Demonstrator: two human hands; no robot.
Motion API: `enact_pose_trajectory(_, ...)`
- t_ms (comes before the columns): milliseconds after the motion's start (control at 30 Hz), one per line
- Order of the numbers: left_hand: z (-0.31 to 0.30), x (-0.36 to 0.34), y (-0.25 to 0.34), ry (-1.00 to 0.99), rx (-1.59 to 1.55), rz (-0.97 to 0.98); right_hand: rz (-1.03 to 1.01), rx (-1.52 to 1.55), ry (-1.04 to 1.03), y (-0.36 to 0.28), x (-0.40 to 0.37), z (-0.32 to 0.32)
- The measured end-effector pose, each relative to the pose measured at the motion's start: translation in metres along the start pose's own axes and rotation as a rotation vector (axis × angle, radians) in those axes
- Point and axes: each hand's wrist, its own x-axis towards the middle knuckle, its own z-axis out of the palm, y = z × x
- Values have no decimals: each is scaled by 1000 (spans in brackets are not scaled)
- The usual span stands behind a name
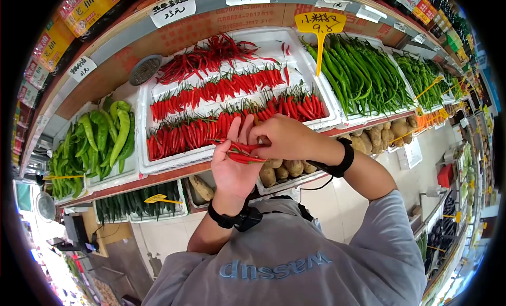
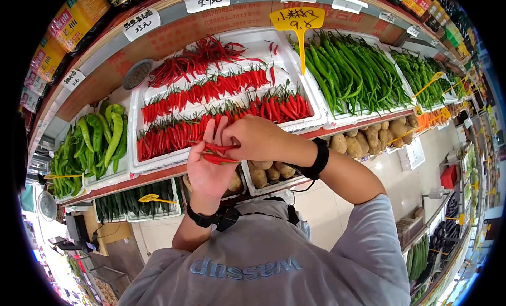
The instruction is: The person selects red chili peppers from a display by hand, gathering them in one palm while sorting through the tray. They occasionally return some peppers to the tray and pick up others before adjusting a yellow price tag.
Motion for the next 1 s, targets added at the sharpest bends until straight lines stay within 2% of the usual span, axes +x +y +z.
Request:
enact_pose_trajectory(100, 0, 0, 2, -85, -6, -35, -84, 59, -21, 3, 5, 7)
enact_pose_trajectory(200, 1, 0, 3, -55, 7, -14, -78, -24, 11, 0, 9, 5)
enact_pose_trajectory(333, -4, 1, 13, 3, 51, 26, -193, -157, 54, 7, 14, -19)
enact_pose_trajectory(467, -8, 3, 23, 48, 4, 10, -90, -520, 332, 24, 25, -56)
enact_pose_trajectory(500, -11, 3, 24, 35, -35, -3, -76, -522, 377, 36, 30, -64)
enact_pose_trajectory(567, -13, 3, 25, 39, -44, -29, 116, -704, 359, 76, 44, -75)
enact_pose_trajectory(667, -14, 0, 25, 43, -53, -75, 217, -771, 300, 158, 70, -83)
enact_pose_trajectory(700, -14, 0, 26, 42, -53, -102, 305, -756, 205, 177, 81, -87)
enact_pose_trajectory(733, -15, -1, 27, 43, -54, -101, 393, -739, 109, 186, 88, -90)
enact_pose_trajectory(767, -15, -1, 27, 29, -49, -107, 393, -739, 108, 181, 93, -94)
enact_pose_trajectory(833, -14, -3, 29, 15, -41, -113, 784, -261, -93, 162, 106, -103)
enact_pose_trajectory(1000, -9, -11, 35, 27, -12, -108, 933, 40, -42, 184, 114, -98)
